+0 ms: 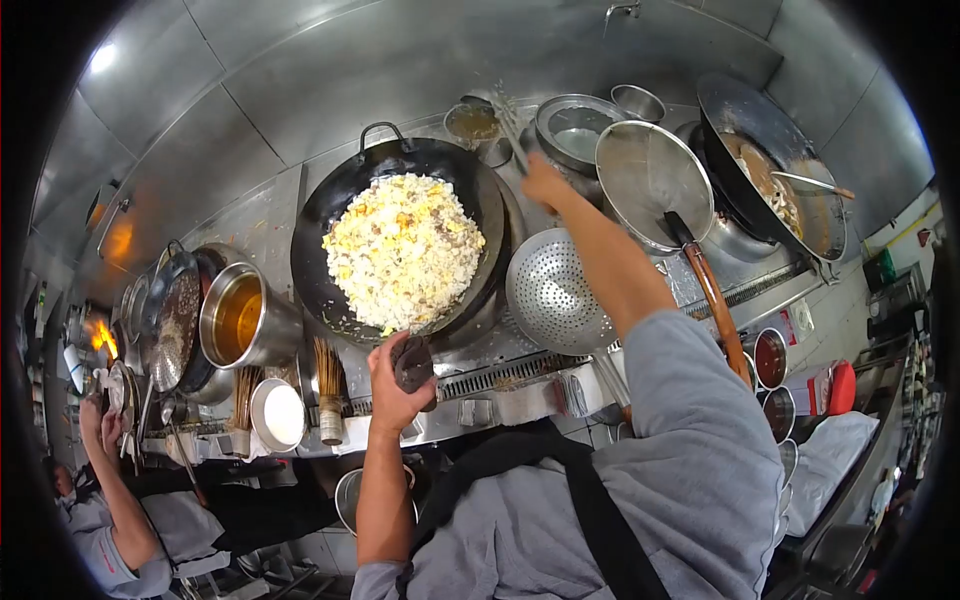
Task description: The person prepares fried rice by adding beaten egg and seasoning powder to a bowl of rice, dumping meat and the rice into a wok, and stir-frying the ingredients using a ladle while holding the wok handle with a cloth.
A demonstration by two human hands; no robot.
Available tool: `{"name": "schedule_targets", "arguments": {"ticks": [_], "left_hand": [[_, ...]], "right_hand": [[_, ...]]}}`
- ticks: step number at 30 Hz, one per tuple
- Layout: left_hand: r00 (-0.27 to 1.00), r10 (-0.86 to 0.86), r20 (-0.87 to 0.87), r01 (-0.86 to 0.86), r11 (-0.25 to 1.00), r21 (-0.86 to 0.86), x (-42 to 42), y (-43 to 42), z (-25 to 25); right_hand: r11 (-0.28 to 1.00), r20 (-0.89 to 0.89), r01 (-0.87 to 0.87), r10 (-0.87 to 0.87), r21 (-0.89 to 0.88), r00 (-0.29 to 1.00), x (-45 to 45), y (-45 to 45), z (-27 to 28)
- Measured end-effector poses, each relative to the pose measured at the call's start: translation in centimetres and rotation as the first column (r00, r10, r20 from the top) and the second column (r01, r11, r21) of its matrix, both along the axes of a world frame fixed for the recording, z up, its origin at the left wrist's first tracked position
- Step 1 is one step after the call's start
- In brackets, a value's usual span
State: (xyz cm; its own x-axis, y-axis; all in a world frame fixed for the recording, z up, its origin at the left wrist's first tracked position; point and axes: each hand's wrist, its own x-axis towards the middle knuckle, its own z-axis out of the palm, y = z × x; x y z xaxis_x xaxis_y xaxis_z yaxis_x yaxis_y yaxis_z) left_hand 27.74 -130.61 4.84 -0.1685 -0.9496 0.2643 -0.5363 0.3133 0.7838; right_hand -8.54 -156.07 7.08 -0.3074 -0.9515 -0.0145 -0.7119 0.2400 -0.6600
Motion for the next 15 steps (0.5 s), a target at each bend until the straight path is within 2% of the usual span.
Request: {"name": "schedule_targets", "arguments": {"ticks": [2,4,7,10,11,12,13,14,15], "left_hand": [[1.000,-0.011,-0.005,0.011,1.000,-0.014,0.0,-0.2,0.0],[0.999,-0.012,-0.037,0.012,1.000,0.015,-0.1,-0.1,-0.3],[0.999,-0.028,-0.029,0.028,1.000,0.000,0.1,-0.3,-0.1],[0.999,-0.030,-0.040,0.030,0.999,-0.022,0.2,-0.3,-0.2],[0.998,-0.027,-0.063,0.025,0.999,-0.022,0.2,-0.2,-0.2],[0.996,-0.021,-0.085,0.019,1.000,-0.022,0.1,-0.2,-0.3],[0.997,-0.018,-0.077,0.016,1.000,-0.025,0.1,-0.1,-0.4],[0.998,-0.014,-0.068,0.012,0.999,-0.032,0.2,-0.1,-0.4],[0.998,-0.010,-0.059,0.008,0.999,-0.037,0.2,-0.2,-0.4]], "right_hand": [[0.945,0.109,-0.034,0.074,-0.326,0.991,-2.9,2.3,-4.5],[0.961,0.085,0.186,-0.172,-0.206,0.981,-1.9,5.6,-5.7],[0.870,0.151,0.456,-0.433,-0.187,0.888,1.3,6.6,-7.7],[0.666,0.439,0.719,-0.596,-0.199,0.673,3.1,2.4,-7.0],[0.743,0.753,0.661,-0.372,-0.109,0.542,1.8,0.3,-5.3],[0.825,0.950,0.561,-0.124,-0.062,0.287,-0.2,-2.3,-2.8],[0.864,0.999,0.501,0.024,-0.039,0.036,-1.2,-3.2,0.5],[0.901,0.966,0.433,0.109,0.003,-0.235,-2.2,-4.0,3.9],[0.907,0.904,0.414,0.118,0.070,-0.410,-2.6,-4.0,8.0]]}}
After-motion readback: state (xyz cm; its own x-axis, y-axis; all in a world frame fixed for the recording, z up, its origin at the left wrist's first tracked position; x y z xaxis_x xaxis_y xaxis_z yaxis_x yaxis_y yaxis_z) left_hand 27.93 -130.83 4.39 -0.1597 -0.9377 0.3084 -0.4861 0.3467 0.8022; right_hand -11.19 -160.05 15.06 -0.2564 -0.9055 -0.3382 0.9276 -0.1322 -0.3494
